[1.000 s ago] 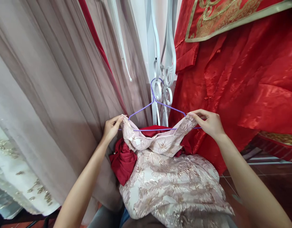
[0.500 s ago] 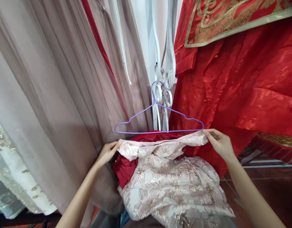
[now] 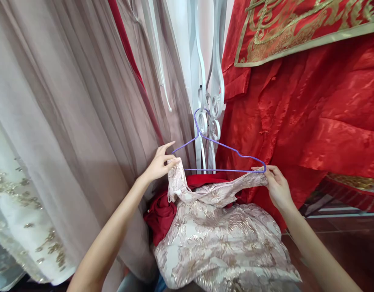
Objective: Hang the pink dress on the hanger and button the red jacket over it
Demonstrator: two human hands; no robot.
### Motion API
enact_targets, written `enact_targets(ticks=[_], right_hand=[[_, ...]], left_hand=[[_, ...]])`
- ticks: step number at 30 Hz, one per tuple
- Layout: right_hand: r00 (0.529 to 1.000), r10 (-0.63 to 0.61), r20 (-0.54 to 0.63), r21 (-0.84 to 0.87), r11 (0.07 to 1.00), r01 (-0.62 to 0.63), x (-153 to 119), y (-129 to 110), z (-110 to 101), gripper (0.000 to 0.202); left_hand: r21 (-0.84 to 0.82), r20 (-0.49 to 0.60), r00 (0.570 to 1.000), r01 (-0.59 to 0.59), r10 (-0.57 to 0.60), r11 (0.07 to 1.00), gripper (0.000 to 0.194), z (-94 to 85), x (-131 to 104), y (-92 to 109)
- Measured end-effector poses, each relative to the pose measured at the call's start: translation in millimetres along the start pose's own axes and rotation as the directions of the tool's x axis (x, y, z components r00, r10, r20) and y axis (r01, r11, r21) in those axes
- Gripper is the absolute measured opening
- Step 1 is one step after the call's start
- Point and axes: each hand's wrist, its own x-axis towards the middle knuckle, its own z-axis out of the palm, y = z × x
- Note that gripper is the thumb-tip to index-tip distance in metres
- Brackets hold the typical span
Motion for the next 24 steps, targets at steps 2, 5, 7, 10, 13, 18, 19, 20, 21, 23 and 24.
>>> enact_targets(ticks=[2, 5, 7, 10, 13, 18, 19, 20, 21, 23, 24], right_hand=[[1.000, -0.014, 0.008, -0.028, 1.000, 0.015, -1.7, -1.4, -2.3, 0.025], [0.998, -0.058, -0.033, -0.077, 0.996, 0.055, -1.5, -3.4, -5.5, 0.024], [0.994, -0.083, -0.069, -0.104, 0.992, 0.075, 1.0, -5.9, -5.4, 0.023], [0.986, -0.122, -0.116, -0.166, 0.981, 0.102, 5.5, -11.2, -2.6, 0.025], [0.977, -0.153, -0.146, -0.205, 0.971, 0.121, 5.6, -14.0, -0.6, 0.025], [0.951, -0.182, -0.250, -0.181, 0.974, 0.138, 1.5, -7.6, -4.2, 0.023], [0.950, -0.183, -0.253, -0.185, 0.973, 0.139, 1.6, -6.0, -5.0, 0.022], [0.951, -0.183, -0.250, -0.191, 0.972, 0.137, 2.0, -4.8, -5.5, 0.022], [0.953, -0.180, -0.242, -0.196, 0.971, 0.134, 2.4, -4.1, -5.7, 0.022], [0.955, -0.173, -0.243, -0.193, 0.973, 0.127, 3.1, -4.0, -5.2, 0.023], [0.954, -0.168, -0.248, -0.181, 0.975, 0.125, 3.1, -4.4, -4.6, 0.023]], left_hand=[[-0.045, 0.072, 0.997, -0.013, 0.016, 0.999, 0.038, 18.0, 10.6, -5.1], [-0.078, 0.136, 0.991, 0.019, -0.009, 0.997, 0.039, 33.2, 14.3, -6.7], [-0.030, 0.108, 0.993, 0.049, -0.046, 0.998, 0.040, 34.0, 11.8, -7.4], [0.083, 0.050, 0.995, 0.087, -0.091, 0.993, 0.038, 27.3, 7.3, -10.2], [0.181, 0.004, 0.994, 0.108, -0.111, 0.977, 0.036, 20.8, 4.8, -13.2], [0.249, -0.038, 0.993, 0.115, -0.108, 0.962, 0.038, 18.0, 2.7, -14.5], [0.251, -0.039, 0.994, 0.112, -0.106, 0.962, 0.038, 17.8, 2.3, -14.4], [0.252, -0.041, 0.994, 0.111, -0.104, 0.961, 0.037, 17.4, 1.9, -14.3], [0.254, -0.041, 0.994, 0.110, -0.103, 0.961, 0.037, 17.0, 1.5, -14.2], [0.254, -0.038, 0.994, 0.111, -0.105, 0.961, 0.036, 15.9, 1.2, -14.1], [0.252, -0.034, 0.994, 0.110, -0.105, 0.961, 0.036, 15.4, 1.2, -14.0]])
